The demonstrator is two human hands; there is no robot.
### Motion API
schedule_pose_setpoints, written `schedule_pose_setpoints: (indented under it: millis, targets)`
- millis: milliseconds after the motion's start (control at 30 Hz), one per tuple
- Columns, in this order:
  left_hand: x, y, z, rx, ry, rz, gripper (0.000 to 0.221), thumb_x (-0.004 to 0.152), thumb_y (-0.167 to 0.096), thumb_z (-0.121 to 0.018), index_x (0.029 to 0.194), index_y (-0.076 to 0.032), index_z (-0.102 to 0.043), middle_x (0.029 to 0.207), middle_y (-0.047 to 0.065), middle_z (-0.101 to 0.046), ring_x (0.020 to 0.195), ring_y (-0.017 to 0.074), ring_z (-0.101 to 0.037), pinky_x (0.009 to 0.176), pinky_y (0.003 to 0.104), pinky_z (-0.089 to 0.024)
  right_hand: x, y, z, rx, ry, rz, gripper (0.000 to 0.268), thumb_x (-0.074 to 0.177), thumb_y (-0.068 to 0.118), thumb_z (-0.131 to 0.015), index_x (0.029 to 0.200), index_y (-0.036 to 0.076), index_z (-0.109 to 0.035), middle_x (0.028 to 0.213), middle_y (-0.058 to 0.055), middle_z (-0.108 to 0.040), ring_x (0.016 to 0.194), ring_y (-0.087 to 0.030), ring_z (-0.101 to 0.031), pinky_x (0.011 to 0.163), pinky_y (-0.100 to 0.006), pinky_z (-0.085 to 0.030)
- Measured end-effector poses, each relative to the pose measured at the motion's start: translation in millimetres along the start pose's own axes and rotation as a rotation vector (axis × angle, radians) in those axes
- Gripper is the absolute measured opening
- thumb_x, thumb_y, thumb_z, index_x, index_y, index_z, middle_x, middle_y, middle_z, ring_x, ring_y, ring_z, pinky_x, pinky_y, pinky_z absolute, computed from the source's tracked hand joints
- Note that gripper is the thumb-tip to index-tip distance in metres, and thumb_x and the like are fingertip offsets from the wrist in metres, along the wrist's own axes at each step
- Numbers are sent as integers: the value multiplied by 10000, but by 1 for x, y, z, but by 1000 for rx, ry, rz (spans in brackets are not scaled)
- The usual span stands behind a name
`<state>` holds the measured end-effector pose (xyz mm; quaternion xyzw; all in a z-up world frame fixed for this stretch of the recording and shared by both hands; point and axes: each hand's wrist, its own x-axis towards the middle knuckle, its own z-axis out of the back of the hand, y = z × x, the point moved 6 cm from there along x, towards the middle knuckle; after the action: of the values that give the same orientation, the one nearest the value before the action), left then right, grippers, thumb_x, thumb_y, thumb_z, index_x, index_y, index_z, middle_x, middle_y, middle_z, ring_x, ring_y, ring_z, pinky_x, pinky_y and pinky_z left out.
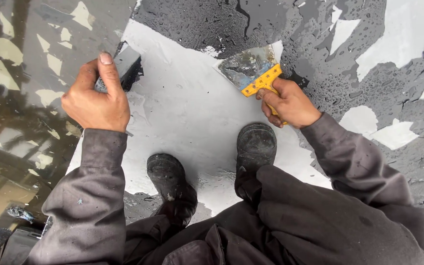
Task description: Scraping a white coating off a dark industrial surface using a hand scraper tool.
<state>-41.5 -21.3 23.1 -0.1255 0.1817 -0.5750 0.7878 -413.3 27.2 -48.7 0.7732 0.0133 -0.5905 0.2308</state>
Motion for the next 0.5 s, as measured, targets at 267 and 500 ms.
schedule_pose_setpoints:
  millis: [267, 500]
  targets:
    - [-4, 2, 2, -10, -48, -66, 403, 1142, -356, -581, 1087, -20, -796, 794, 109, -741, 696, 224, -733, 631, 370, -545, 18, -22, -47, 376, -40, 86, 181, 1076, 194, -483, 1065, 17, -517, 637, -66, -520, 385, -124, -414, 337, -303, -343]
    - [-2, 1, 1, 7, -40, -41, 457, 1170, -417, -582, 1084, -27, -804, 684, 92, -698, 554, 208, -662, 526, 370, -484, 40, -22, -98, 685, -132, 171, 195, 1078, 225, -498, 1054, 32, -484, 657, -76, -516, 388, -143, -412, 332, -327, -328]
